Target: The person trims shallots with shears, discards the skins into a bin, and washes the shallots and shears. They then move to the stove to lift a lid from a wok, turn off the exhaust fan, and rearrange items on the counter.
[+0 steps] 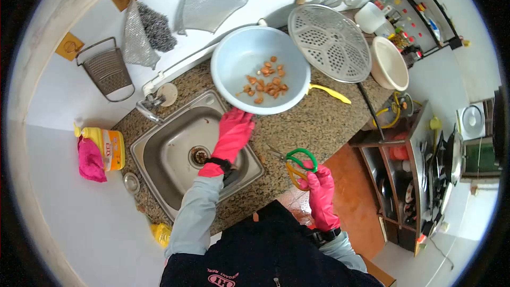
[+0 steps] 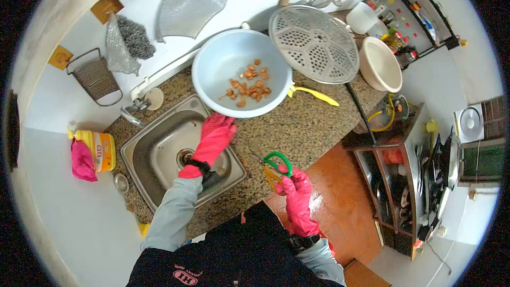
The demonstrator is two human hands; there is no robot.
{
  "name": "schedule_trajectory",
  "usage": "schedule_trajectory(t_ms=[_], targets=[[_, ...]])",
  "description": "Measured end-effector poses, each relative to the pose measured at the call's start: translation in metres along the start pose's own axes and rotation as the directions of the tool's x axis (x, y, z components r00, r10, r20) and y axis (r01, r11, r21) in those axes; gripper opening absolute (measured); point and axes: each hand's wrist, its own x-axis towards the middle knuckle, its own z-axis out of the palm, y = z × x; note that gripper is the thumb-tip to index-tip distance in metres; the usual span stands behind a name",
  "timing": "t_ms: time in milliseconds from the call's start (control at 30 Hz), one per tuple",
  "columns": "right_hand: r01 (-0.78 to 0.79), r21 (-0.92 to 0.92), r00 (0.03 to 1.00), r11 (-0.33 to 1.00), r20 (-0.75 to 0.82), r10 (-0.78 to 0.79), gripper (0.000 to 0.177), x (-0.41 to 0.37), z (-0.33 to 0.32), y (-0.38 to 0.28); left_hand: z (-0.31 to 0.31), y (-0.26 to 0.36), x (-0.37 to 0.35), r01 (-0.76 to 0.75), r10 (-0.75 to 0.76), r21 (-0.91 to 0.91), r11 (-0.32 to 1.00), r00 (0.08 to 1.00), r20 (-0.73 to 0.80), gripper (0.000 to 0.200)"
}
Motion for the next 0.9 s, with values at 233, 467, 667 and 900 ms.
schedule_trajectory(t_ms=[233, 467, 667, 900], targets=[[0.037, 0.016, 0.998, 0.999, -0.061, -0.036, 0.023, -0.005, -0.031, 0.001, 0.008, -0.041, -0.112, 0.253, -0.354, -0.535, 0.806, 0.931, -0.093, 0.035], [0.177, -0.017, 0.973, 0.984, -0.149, -0.177, 0.022, 0.025, -0.048, -0.010, -0.045, 0.108, -0.146, 0.032, 0.060, -0.344, 0.938, 0.965, 0.254, 0.048], [0.153, -0.043, 0.982, 0.987, -0.103, -0.156, 0.024, 0.025, -0.058, -0.010, -0.038, 0.017, -0.186, 0.316, -0.195, -0.119, 0.941, 0.798, 0.570, 0.050], [0.193, -0.037, 0.976, 0.981, -0.097, -0.196, 0.027, 0.041, -0.071, -0.019, -0.038, -0.020, -0.160, 0.259, -0.266, 0.093, 0.961, 0.962, 0.069, 0.044]])
